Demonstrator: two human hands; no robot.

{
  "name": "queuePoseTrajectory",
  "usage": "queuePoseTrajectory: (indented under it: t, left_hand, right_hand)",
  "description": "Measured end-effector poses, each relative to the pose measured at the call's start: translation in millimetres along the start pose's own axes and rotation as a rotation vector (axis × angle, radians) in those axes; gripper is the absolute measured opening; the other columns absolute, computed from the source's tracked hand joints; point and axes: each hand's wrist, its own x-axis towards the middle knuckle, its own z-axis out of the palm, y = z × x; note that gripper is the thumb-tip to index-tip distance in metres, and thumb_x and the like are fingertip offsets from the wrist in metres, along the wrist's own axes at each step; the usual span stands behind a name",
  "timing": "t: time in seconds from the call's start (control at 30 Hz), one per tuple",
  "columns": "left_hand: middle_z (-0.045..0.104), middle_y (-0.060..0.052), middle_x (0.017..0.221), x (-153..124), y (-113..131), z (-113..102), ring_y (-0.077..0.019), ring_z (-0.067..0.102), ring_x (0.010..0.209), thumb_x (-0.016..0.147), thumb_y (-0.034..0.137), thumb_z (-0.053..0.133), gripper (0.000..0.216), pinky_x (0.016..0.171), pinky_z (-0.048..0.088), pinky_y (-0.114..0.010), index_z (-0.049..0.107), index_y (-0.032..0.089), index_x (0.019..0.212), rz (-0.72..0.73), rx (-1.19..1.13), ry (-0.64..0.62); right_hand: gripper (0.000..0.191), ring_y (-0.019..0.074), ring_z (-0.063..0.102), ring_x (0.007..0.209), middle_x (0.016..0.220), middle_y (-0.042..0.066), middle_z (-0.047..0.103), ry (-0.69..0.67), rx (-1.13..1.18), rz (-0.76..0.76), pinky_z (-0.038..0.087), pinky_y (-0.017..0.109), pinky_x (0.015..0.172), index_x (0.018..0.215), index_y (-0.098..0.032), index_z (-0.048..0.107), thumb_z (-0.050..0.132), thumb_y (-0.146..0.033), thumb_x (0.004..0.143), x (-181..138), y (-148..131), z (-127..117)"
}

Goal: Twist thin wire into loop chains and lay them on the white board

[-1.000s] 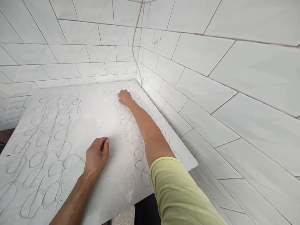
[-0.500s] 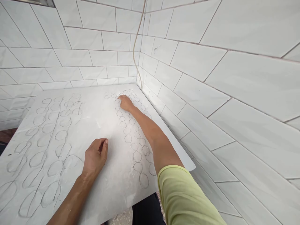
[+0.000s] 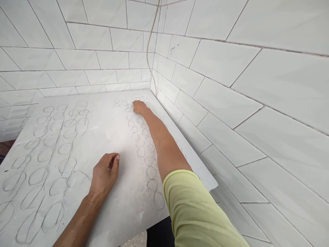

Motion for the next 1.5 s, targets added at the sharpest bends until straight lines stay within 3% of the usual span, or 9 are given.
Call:
queuePoseTrajectory:
  t: [0.13, 0.33, 0.43, 0.53, 0.73, 1.0, 1.13, 1.27, 1.5]
  left_hand:
    - [0.062, -0.003, 0.084, 0, 2, 0, -0.0152, 0.056, 0.069, 0.102, 0.035, 0.046, 0.023, 0.063, 0.046, -0.030, 0.064, 0.021, 0.098, -0.013, -0.003, -0.021]
    - [0.062, -0.004, 0.085, -1, 3, 1, -0.0154, 0.055, 0.069, 0.102, 0.035, 0.045, 0.023, 0.064, 0.046, -0.030, 0.064, 0.020, 0.099, 0.005, -0.020, -0.018]
    - [0.061, -0.003, 0.084, -1, 2, 1, -0.0152, 0.054, 0.069, 0.102, 0.035, 0.046, 0.023, 0.064, 0.045, -0.030, 0.063, 0.021, 0.098, 0.010, -0.017, -0.017]
    - [0.061, -0.003, 0.083, 0, 1, 0, -0.0154, 0.054, 0.069, 0.102, 0.035, 0.046, 0.023, 0.064, 0.045, -0.030, 0.063, 0.021, 0.096, -0.001, -0.011, -0.009]
    - [0.061, -0.003, 0.084, 0, 0, -1, -0.0153, 0.054, 0.068, 0.102, 0.036, 0.045, 0.024, 0.064, 0.045, -0.030, 0.063, 0.021, 0.096, 0.009, -0.014, -0.006]
    - [0.061, -0.003, 0.083, 0, 1, 0, -0.0156, 0.054, 0.069, 0.102, 0.035, 0.045, 0.023, 0.064, 0.044, -0.030, 0.062, 0.021, 0.096, 0.028, -0.019, 0.001]
    - [0.060, -0.003, 0.082, -1, 2, -1, -0.0148, 0.053, 0.066, 0.102, 0.036, 0.045, 0.024, 0.062, 0.044, -0.029, 0.062, 0.021, 0.096, 0.028, -0.023, -0.008]
    - [0.060, -0.003, 0.081, 0, 2, -1, -0.0151, 0.053, 0.065, 0.102, 0.038, 0.044, 0.026, 0.061, 0.044, -0.030, 0.062, 0.021, 0.094, 0.045, -0.022, -0.003]
    - [0.061, -0.003, 0.081, 1, 2, -1, -0.0156, 0.055, 0.065, 0.102, 0.038, 0.044, 0.027, 0.061, 0.045, -0.030, 0.062, 0.021, 0.093, 0.039, -0.019, 0.000]
  right_hand:
    - [0.048, 0.0335, 0.054, 0.131, 0.138, 0.019, 0.060, 0.002, 0.006, -0.004, 0.046, 0.046, 0.107, 0.131, -0.011, 0.059, 0.052, -0.010, 0.084, 3, 4, -6]
    - [0.045, 0.0280, 0.048, 0.137, 0.147, 0.016, 0.054, 0.155, 0.078, -0.069, 0.042, 0.042, 0.112, 0.137, -0.010, 0.054, 0.042, -0.011, 0.095, -23, -9, -7]
    - [0.034, 0.0268, 0.051, 0.135, 0.139, 0.014, 0.060, 0.054, 0.065, -0.218, 0.039, 0.041, 0.115, 0.127, -0.014, 0.061, 0.043, -0.021, 0.100, -39, -25, -1]
    - [0.030, 0.0265, 0.057, 0.127, 0.131, 0.012, 0.065, -0.053, 0.062, -0.247, 0.042, 0.041, 0.112, 0.119, -0.018, 0.065, 0.043, -0.031, 0.102, -51, -40, 3]
    - [0.039, 0.0261, 0.058, 0.127, 0.138, 0.010, 0.063, -0.058, 0.113, -0.244, 0.042, 0.043, 0.112, 0.129, -0.022, 0.062, 0.046, -0.043, 0.099, -62, -44, 0]
    - [0.039, 0.0264, 0.055, 0.131, 0.143, 0.007, 0.060, 0.024, 0.137, -0.253, 0.041, 0.043, 0.112, 0.132, -0.023, 0.061, 0.051, -0.024, 0.095, -56, -31, -20]
    - [0.040, 0.0249, 0.055, 0.129, 0.141, 0.012, 0.060, 0.198, 0.164, -0.123, 0.045, 0.041, 0.108, 0.130, -0.016, 0.060, 0.038, -0.017, 0.097, -59, -37, -15]
    - [0.035, 0.0277, 0.057, 0.125, 0.132, 0.015, 0.063, 0.245, 0.126, 0.000, 0.048, 0.041, 0.104, 0.121, -0.015, 0.065, 0.040, -0.015, 0.096, -65, -37, -5]
    - [0.035, 0.0316, 0.060, 0.120, 0.128, 0.020, 0.063, 0.357, 0.180, 0.342, 0.051, 0.045, 0.098, 0.119, -0.011, 0.065, 0.041, -0.012, 0.093, -78, 15, -24]
